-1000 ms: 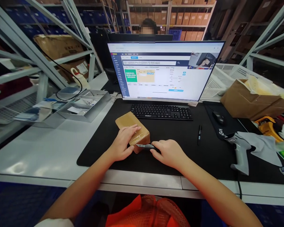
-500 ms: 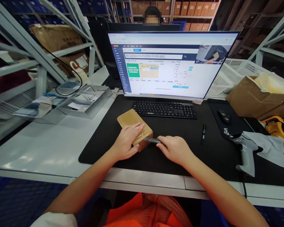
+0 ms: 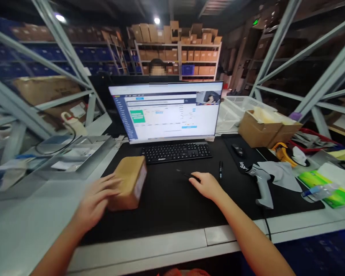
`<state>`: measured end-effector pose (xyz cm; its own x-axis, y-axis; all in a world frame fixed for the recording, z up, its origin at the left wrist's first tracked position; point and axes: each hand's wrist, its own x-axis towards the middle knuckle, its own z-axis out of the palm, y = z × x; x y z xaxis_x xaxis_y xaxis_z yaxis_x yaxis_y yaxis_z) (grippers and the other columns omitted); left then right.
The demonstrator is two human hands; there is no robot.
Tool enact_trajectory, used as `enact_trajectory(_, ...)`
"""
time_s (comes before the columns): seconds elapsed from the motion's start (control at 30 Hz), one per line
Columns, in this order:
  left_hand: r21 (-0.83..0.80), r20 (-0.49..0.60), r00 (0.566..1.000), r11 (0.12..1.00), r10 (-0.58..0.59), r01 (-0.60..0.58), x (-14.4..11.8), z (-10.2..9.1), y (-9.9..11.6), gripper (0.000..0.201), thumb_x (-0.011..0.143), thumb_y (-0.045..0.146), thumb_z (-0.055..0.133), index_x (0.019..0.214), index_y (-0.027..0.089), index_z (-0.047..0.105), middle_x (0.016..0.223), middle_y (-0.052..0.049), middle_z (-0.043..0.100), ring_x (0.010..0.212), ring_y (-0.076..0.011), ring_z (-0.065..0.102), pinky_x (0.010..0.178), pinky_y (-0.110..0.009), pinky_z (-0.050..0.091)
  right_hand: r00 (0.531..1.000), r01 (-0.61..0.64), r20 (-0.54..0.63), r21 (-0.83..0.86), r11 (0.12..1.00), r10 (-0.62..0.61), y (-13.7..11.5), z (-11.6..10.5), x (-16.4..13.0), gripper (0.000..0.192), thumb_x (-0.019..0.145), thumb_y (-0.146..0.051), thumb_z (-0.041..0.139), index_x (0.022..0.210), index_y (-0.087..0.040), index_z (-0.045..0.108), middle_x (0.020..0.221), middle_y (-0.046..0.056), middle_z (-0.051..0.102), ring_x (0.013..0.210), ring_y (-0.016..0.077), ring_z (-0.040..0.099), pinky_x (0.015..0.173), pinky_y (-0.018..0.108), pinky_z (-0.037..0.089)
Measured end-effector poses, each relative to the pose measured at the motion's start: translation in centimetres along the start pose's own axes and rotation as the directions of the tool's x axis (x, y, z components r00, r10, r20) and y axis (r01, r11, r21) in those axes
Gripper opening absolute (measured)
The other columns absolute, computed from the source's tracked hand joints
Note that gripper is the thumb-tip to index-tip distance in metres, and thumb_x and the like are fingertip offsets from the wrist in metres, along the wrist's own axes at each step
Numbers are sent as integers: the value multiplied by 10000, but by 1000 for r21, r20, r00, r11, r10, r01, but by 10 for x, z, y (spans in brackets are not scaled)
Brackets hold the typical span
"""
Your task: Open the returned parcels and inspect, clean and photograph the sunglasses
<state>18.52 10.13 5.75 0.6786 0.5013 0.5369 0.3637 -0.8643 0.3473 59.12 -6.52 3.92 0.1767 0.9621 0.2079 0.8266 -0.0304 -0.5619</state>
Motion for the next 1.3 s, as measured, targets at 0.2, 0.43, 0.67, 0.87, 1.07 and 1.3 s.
enact_trajectory(0.2, 222, -12, 855, 832, -518, 508, 18, -14, -17, 400, 867, 546, 461, 887, 212, 680, 1353, -150, 617, 1212, -373, 602, 1033, -561, 472, 1000, 5, 7, 108, 994, -6, -4, 1, 0, 289, 956, -396, 573, 1109, -241, 763, 1070, 41, 787, 978, 230, 746, 888, 324, 566)
enact_trajectory(0.43, 410, 409, 645, 762, -645, 502, 116, -2, 15, 989, 698, 735, 624, 1460, 146, 397, 1268, -196, 655, 1049, -359, 683, 842, -431, 536, 1000, -25, 18, 139, 990, 23, 4, 1, -1, 357, 938, -442, 577, 1146, -216, 758, 1157, 72, 765, 1042, 263, 731, 932, 355, 554)
enact_trajectory(0.67, 608, 503, 514, 707, -695, 362, 142, -9, 24, 1068, 657, 707, 642, 1453, 40, 396, 1184, -271, 683, 989, -407, 695, 780, -442, 537, 998, -24, 53, 182, 983, 14, 14, 5, 0, 389, 950, -465, 543, 1174, -211, 734, 1174, 80, 756, 1075, 290, 714, 956, 408, 535)
enact_trajectory(0.87, 281, 720, 637, 955, -277, 98, 149, -15, 54, 1206, 557, 336, 790, 1601, 272, 189, 1538, -131, 460, 1322, -345, 535, 1051, -380, 470, 998, 29, 51, 196, 980, -40, 9, 5, -4, 376, 959, -458, 538, 1168, -208, 727, 1178, 77, 755, 1072, 285, 716, 930, 405, 547)
enact_trajectory(1.07, 102, 786, 617, 977, 37, -188, 119, 10, 91, 847, 778, 311, 698, 1547, 280, 345, 1636, -128, 326, 1512, -351, 295, 1205, -520, 290, 955, 284, 18, 217, 934, -295, -14, 2, -16, 280, 944, -342, 579, 1137, -217, 739, 1096, 50, 777, 981, 214, 734, 871, 319, 545)
enact_trajectory(1.3, 339, 425, 896, 941, -130, -24, 61, 60, 129, 906, 785, 519, 669, 1519, 78, 374, 1610, -231, 320, 1490, -466, 281, 1121, -692, 317, 894, 427, 92, 124, 896, -439, -28, -3, -26, 276, 925, -361, 621, 1127, -222, 747, 906, 43, 771, 787, 186, 716, 719, 286, 493)
